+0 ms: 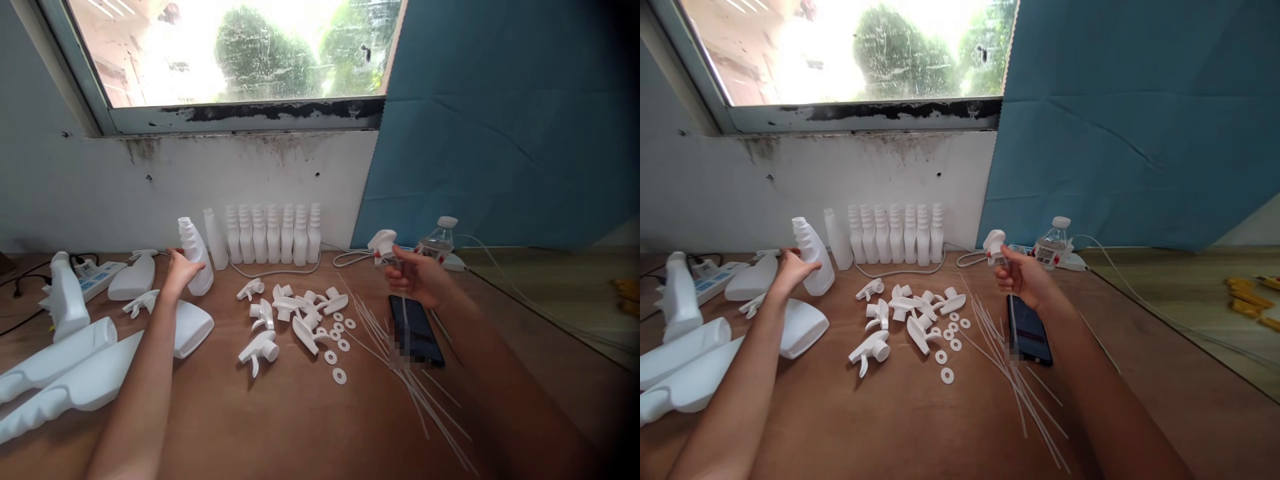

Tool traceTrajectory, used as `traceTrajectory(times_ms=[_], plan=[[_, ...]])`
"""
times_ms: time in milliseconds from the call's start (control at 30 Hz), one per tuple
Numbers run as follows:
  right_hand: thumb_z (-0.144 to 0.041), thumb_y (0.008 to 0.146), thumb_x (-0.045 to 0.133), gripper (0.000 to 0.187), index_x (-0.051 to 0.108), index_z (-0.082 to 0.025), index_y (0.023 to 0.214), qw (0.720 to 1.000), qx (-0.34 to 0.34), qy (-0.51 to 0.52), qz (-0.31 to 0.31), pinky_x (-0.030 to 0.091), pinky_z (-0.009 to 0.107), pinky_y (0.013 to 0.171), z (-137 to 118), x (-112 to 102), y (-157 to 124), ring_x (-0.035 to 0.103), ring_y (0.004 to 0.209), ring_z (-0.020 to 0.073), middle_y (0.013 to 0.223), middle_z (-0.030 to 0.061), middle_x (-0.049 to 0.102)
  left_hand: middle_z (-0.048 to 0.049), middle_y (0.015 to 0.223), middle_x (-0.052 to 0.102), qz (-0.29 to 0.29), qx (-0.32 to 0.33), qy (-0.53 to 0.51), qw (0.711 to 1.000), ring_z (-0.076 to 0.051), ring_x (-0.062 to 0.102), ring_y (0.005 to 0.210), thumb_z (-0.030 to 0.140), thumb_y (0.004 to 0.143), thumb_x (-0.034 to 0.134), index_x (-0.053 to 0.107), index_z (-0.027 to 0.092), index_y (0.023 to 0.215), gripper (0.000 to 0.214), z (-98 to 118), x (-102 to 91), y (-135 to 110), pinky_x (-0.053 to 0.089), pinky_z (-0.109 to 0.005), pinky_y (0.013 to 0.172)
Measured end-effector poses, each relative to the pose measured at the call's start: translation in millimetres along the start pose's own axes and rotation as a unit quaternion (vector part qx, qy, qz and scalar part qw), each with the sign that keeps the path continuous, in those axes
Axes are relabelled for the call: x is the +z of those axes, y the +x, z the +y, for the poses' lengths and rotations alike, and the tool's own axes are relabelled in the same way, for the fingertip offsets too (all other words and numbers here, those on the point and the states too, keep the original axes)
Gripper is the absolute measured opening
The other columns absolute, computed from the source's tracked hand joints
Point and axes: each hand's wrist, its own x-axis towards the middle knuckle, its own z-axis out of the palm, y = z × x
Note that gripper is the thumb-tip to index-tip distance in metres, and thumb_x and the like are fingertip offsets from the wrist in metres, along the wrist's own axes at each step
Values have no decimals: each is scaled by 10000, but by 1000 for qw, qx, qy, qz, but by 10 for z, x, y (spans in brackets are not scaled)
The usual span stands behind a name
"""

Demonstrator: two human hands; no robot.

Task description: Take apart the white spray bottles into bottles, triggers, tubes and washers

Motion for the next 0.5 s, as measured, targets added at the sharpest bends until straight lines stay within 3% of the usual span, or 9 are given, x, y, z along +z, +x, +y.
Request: traceTrajectory(times_ms=[100,167,300,367,500], plan=[[-369,896,500,185,562,-195,877,994,-12,-72,79,518,295,591,147,-66,170,654,599,183,689,71,671,-233,1246,541,-40,-4,11,999,-354,531,1204,170,538,720,462,93,1091,615,2,121,-19,430,-401,1005],[-391,853,581,177,553,-224,906,987,-41,-93,128,527,312,675,221,-101,249,697,769,219,822,80,719,-249,1265,530,-45,9,4,999,-359,517,1225,158,551,710,444,77,1126,639,-21,185,-22,419,-402,1016],[-424,796,625,210,598,-235,883,949,-148,-175,218,522,323,689,265,-125,302,681,961,268,943,92,729,-290,1308,486,-32,17,-5,999,-377,479,1265,152,596,694,410,49,1191,667,-107,266,-1,394,-433,1041],[-432,792,616,214,612,-234,873,943,-173,-183,219,531,354,717,251,-103,283,688,959,283,929,95,734,-289,1322,479,-27,16,-10,999,-382,473,1272,157,623,689,396,56,1221,674,-150,292,11,387,-458,1047],[-438,795,641,203,613,-244,847,962,-160,-135,176,532,400,803,218,-7,202,711,901,285,878,89,740,-291,1336,477,-35,10,-12,999,-384,475,1276,145,649,689,358,52,1281,720,-203,319,9,399,-481,1043]])
